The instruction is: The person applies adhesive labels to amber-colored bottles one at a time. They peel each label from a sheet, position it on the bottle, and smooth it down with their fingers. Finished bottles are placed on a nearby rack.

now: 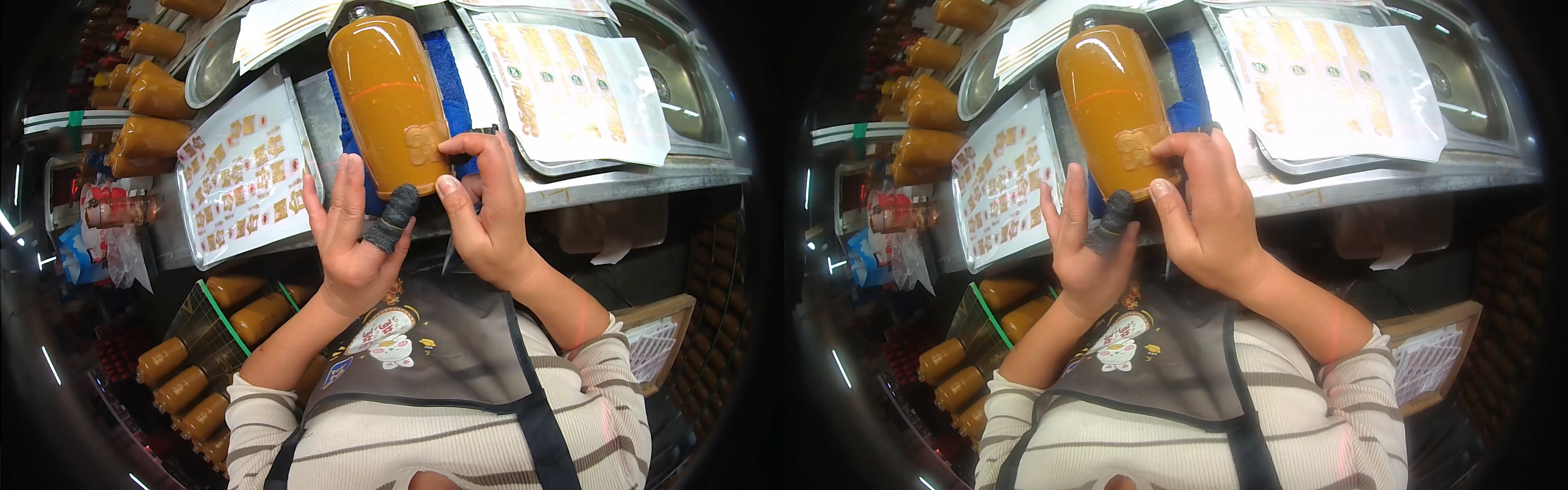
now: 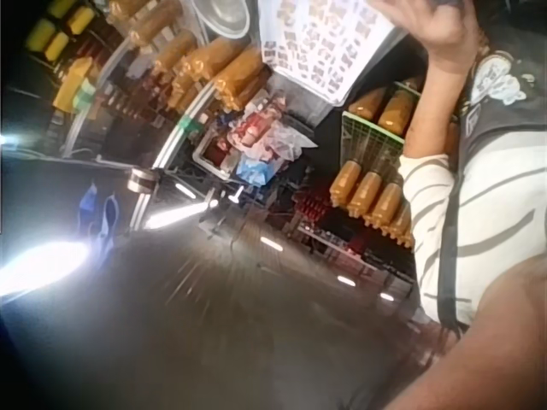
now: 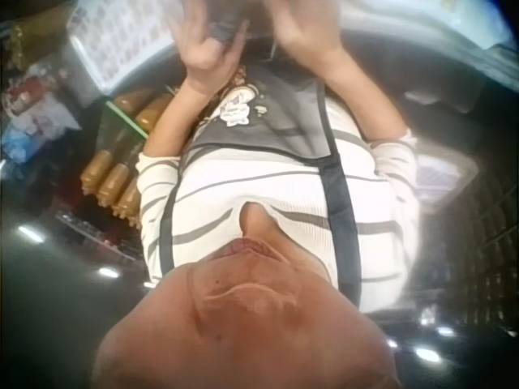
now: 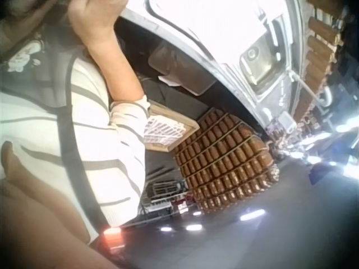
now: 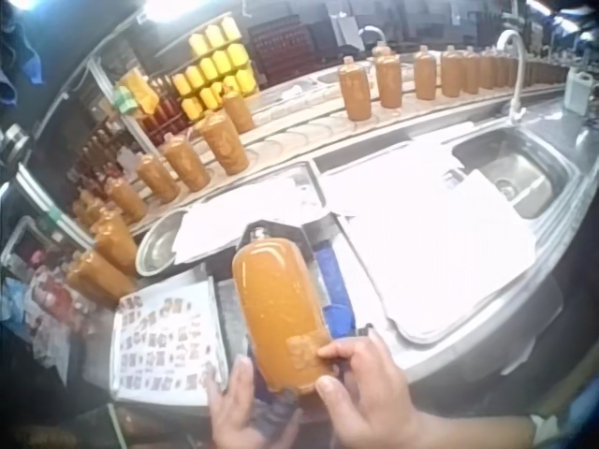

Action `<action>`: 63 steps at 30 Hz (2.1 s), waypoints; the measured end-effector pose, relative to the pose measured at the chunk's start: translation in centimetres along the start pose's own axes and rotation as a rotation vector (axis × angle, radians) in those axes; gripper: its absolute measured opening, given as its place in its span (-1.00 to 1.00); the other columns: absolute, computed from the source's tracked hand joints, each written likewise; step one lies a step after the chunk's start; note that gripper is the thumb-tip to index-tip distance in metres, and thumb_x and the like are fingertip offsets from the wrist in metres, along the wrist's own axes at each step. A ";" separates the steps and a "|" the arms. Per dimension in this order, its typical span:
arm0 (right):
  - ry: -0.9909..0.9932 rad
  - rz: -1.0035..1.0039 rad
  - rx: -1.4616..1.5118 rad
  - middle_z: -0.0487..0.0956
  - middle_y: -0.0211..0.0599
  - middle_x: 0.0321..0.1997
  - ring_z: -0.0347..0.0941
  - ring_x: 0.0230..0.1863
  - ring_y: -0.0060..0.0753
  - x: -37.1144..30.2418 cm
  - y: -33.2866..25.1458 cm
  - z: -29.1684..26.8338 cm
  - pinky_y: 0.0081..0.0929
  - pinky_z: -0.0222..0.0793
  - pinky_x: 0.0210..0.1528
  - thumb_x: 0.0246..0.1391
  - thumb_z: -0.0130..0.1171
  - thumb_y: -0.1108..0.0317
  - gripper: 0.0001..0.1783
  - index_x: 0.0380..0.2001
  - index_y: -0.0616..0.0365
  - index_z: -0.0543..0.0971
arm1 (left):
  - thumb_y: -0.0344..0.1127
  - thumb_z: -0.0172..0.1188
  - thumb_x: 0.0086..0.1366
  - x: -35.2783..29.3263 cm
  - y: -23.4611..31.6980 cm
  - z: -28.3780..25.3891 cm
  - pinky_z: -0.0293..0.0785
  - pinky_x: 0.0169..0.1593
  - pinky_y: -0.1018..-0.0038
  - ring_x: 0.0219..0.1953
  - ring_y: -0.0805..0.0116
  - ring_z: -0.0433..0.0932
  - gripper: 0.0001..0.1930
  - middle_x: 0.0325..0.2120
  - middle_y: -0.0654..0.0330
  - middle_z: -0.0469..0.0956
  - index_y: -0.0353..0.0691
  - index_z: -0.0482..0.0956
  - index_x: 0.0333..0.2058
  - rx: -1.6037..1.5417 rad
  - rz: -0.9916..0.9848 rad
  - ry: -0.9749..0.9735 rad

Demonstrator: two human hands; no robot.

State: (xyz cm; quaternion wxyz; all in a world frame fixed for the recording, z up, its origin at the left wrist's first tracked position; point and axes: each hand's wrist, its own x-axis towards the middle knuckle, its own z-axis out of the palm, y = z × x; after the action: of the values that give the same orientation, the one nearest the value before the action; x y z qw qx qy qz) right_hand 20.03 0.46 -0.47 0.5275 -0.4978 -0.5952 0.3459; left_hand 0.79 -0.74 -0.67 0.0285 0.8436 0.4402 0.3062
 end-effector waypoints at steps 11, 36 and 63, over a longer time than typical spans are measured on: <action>0.026 -0.026 -0.002 0.45 -0.08 -0.17 0.45 -0.23 -0.10 0.1 -0.1 0.3 -0.32 0.43 -0.21 0.03 0.25 0.49 -0.60 -0.03 0.24 0.44 | -0.51 0.47 0.03 0.6 0.0 0.1 0.01 0.31 -0.35 0.29 -0.20 0.39 -0.47 0.31 -0.20 0.29 -0.21 0.62 0.05 0.034 0.041 0.030; 0.082 -0.129 -0.171 0.51 -0.31 -0.32 0.30 -0.64 -0.57 -2.4 0.7 -1.9 -0.58 0.24 -0.57 0.08 0.22 0.54 -0.69 -0.07 0.24 0.54 | -0.34 0.36 -0.03 3.8 1.7 0.4 -0.20 0.33 -0.45 0.41 -0.26 0.20 -0.88 0.33 -0.14 0.32 -0.24 0.65 -0.53 0.004 0.099 0.030; -0.077 -0.399 -0.234 0.56 -0.30 -0.51 0.34 -0.69 -0.44 -3.5 -0.8 -1.2 -0.50 0.23 -0.60 -0.03 0.27 0.59 -0.73 -0.19 0.25 0.61 | -0.40 0.37 0.13 1.7 -1.7 1.3 -0.07 0.40 -0.23 0.33 -0.17 0.34 -0.28 0.25 -0.19 0.39 -0.45 0.33 0.26 -0.261 -0.084 0.122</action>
State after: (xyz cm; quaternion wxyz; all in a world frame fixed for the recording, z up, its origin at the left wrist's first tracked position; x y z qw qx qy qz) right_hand 20.83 -3.26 -0.47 0.5012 -0.4145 -0.7374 0.1822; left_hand 1.00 1.91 -1.40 0.1240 0.7933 0.4324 0.4103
